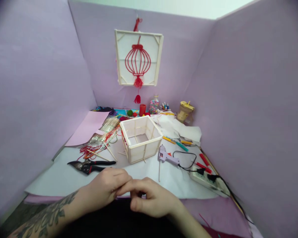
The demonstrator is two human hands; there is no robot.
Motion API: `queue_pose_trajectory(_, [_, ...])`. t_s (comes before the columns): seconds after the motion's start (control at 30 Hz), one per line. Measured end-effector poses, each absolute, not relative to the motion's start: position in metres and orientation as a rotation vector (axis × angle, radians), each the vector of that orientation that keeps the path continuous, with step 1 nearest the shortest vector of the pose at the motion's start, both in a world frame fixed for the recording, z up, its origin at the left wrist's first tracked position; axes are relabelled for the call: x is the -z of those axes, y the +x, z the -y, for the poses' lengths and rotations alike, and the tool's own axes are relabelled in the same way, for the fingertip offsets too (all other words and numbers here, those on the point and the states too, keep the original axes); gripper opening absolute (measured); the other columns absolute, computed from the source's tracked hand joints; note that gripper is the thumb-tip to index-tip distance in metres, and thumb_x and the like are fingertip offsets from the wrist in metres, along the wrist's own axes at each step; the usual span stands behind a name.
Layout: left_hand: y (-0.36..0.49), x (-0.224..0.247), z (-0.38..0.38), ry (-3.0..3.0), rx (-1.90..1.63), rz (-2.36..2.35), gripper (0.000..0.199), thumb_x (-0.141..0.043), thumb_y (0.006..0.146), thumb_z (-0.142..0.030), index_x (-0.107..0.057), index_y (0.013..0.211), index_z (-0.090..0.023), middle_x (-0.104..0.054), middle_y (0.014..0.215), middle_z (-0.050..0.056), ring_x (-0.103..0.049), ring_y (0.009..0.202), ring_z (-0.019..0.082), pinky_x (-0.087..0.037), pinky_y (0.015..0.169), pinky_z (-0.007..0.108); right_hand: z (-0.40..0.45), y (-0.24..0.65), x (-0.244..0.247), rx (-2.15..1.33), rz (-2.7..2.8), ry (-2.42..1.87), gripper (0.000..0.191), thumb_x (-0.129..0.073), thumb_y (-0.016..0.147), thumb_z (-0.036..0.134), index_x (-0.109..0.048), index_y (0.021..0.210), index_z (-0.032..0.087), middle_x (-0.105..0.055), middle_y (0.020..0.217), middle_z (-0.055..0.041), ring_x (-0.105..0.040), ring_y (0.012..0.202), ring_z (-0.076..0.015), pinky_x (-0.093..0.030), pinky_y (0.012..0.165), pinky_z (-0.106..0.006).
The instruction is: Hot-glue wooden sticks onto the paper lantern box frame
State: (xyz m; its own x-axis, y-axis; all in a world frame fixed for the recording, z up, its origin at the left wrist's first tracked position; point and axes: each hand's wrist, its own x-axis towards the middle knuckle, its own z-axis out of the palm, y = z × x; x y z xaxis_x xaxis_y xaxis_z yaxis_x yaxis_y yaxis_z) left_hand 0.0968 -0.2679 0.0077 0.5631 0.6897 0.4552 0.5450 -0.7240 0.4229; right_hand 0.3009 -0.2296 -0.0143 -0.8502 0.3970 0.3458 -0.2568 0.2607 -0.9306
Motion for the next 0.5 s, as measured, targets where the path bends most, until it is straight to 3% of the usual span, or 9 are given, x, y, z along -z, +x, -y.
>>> queue_pose_trajectory(0.1, [0.060,-0.015,0.255,2.669,-1.052,-1.367,0.028,-0.039,0.093,-0.013,-0.066,0.092,-0.020,-0.072,0.082,0.004,-0.068,0.075,0.015,-0.053,0.070,0.023,0.213,0.324,0.017,-1.398,2.068,-0.316,0.041,-0.057,0.095,0.044,-0.062,0.130,0.023,-0.061,0.072,0.0010,-0.056,0.063,-0.0118,-0.046,0.061,-0.024])
queue_pose_trajectory(0.2, [0.026,-0.021,0.228,2.295,-1.102,-2.161,0.025,-0.042,0.094,-0.022,-0.067,0.094,-0.017,-0.072,0.088,0.010,-0.068,0.083,0.023,-0.055,0.079,0.035,0.174,0.344,0.019,-0.637,1.925,-0.894,0.034,-0.049,0.098,0.041,-0.067,0.120,0.024,-0.069,0.094,-0.0080,-0.063,0.091,-0.0213,-0.051,0.081,-0.037])
queue_pose_trajectory(0.27, [0.019,-0.018,0.211,2.258,-1.117,-2.228,0.032,-0.037,0.095,-0.022,-0.067,0.101,-0.013,-0.072,0.096,0.015,-0.067,0.096,0.028,-0.053,0.088,0.042,0.146,0.350,0.024,-0.200,1.924,-1.055,0.040,-0.049,0.095,0.044,-0.067,0.122,0.020,-0.066,0.119,-0.0155,-0.059,0.113,-0.0303,-0.045,0.097,-0.050])
queue_pose_trajectory(0.33, [0.027,-0.010,0.198,2.353,-1.085,-2.128,0.038,-0.038,0.097,-0.030,-0.062,0.121,-0.013,-0.067,0.123,0.016,-0.060,0.118,0.027,-0.046,0.103,0.042,0.126,0.348,0.031,-0.025,1.997,-1.064,0.050,-0.046,0.095,0.047,-0.062,0.130,0.014,-0.058,0.135,-0.0199,-0.051,0.126,-0.0348,-0.040,0.105,-0.056])
queue_pose_trajectory(0.4, [0.042,0.002,0.191,2.472,-1.002,-1.976,0.050,-0.039,0.098,-0.042,-0.052,0.137,-0.014,-0.055,0.143,0.013,-0.045,0.137,0.028,-0.038,0.112,0.043,0.117,0.343,0.039,0.005,2.047,-1.069,0.056,-0.041,0.097,0.048,-0.056,0.136,0.011,-0.054,0.140,-0.0213,-0.047,0.132,-0.0351,-0.039,0.108,-0.057])
queue_pose_trajectory(0.5, [0.062,0.016,0.189,2.538,-0.862,-1.850,0.064,-0.031,0.099,-0.053,-0.040,0.148,-0.013,-0.043,0.154,0.014,-0.025,0.148,0.035,-0.027,0.115,0.055,0.117,0.338,0.048,0.006,2.045,-1.114,0.059,-0.035,0.099,0.050,-0.055,0.137,0.010,-0.055,0.140,-0.0216,-0.048,0.132,-0.0347,-0.040,0.107,-0.057])
